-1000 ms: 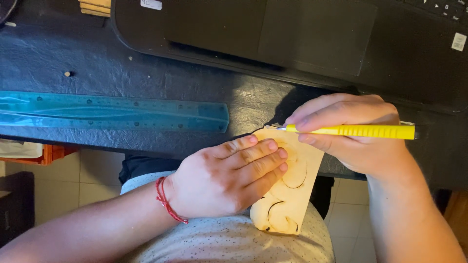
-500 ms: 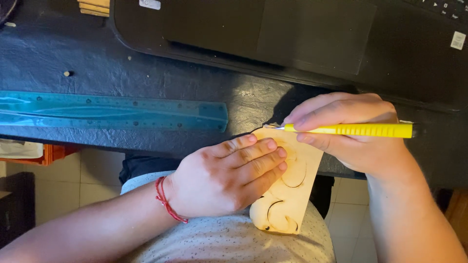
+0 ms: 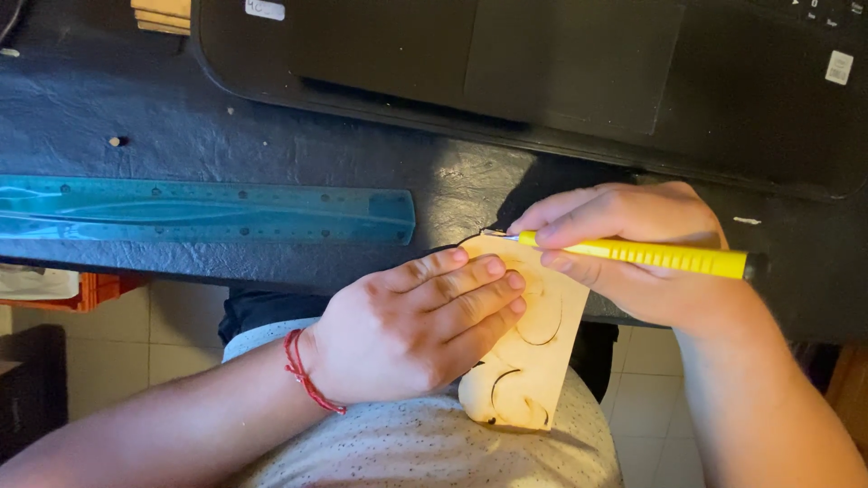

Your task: Cutting out a wooden shape using a utility knife on a production desk

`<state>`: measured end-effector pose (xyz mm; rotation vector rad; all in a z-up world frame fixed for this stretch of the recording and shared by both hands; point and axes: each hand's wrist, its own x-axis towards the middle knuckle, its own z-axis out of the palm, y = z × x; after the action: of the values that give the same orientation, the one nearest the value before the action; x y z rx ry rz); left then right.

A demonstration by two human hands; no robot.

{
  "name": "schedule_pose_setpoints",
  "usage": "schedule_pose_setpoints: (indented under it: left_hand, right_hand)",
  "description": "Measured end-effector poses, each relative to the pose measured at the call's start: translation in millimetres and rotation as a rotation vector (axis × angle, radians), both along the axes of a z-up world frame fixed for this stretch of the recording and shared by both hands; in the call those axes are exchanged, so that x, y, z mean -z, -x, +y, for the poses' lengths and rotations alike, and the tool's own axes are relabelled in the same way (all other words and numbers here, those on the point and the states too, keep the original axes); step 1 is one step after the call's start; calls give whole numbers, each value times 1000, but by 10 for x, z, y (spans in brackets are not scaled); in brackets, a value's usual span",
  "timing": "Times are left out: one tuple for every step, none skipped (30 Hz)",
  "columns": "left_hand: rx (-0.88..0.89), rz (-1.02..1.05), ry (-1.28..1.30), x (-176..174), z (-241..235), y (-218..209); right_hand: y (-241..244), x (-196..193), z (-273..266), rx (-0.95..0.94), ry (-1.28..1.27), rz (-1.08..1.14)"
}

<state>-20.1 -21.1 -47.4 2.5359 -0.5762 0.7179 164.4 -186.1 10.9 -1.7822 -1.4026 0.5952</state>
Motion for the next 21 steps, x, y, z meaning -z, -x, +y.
schedule_pose_setpoints:
  left_hand:
    - [-2, -4, 0, 4, 0, 3]
    - [-4, -3, -1, 4, 4, 2]
    - [0, -4, 4, 3, 5, 1]
    - [4, -5, 9, 1, 5, -2]
    - [7, -6, 9, -6, 3, -6]
    - [1, -7, 12, -14, 1, -10]
    - [-7, -8, 15, -21, 0, -12]
    - [-5, -9, 15, -23, 1, -19]
    - [-6, -8, 16, -27, 3, -17]
    - [-6, -7, 17, -29, 4, -14]
    - [-7, -6, 17, -27, 6, -11]
    - [-9, -7, 16, -24, 5, -9]
    - [-8, -8, 15, -21, 2, -12]
    - [-6, -9, 17, -18, -2, -12]
    - [2, -1, 20, -16, 0, -11]
    - [11, 6, 22, -15, 3, -11]
    - [11, 6, 22, -19, 1, -11]
    - [4, 1, 24, -24, -1, -12]
    - [-5, -6, 24, -27, 1, -15]
    - [-5, -6, 23, -23, -2, -18]
    - [-10, -13, 27, -21, -6, -17]
  right_hand:
    - [7, 4, 2, -8, -23, 11]
    - [4, 10, -5, -10, -23, 13]
    - [5, 13, -20, -12, -21, 30]
    - [4, 16, -36, -15, -19, 47]
    - [-3, 20, -39, -12, -19, 45]
    - [-9, 24, -43, -15, -28, 43]
    - [-16, 28, -43, -20, -36, 41]
    - [-18, 28, -50, -18, -36, 39]
    - [-20, 33, -51, -16, -42, 61]
    - [-20, 39, -51, -15, -47, 82]
    - [-18, 37, -44, -15, -47, 83]
    - [-18, 35, -39, -15, -56, 108]
    - [-18, 29, -41, -11, -65, 131]
    - [-16, 32, -48, -10, -63, 131]
    - [-17, 38, -48, -12, -56, 122]
    - [-17, 43, -47, -14, -49, 113]
    - [-11, 36, -40, -14, -48, 113]
    - [-5, 30, -33, -11, -55, 105]
    - [-2, 24, -23, -8, -63, 97]
    - [-3, 25, -31, -8, -64, 96]
    - [-2, 27, -37, -9, -52, 71]
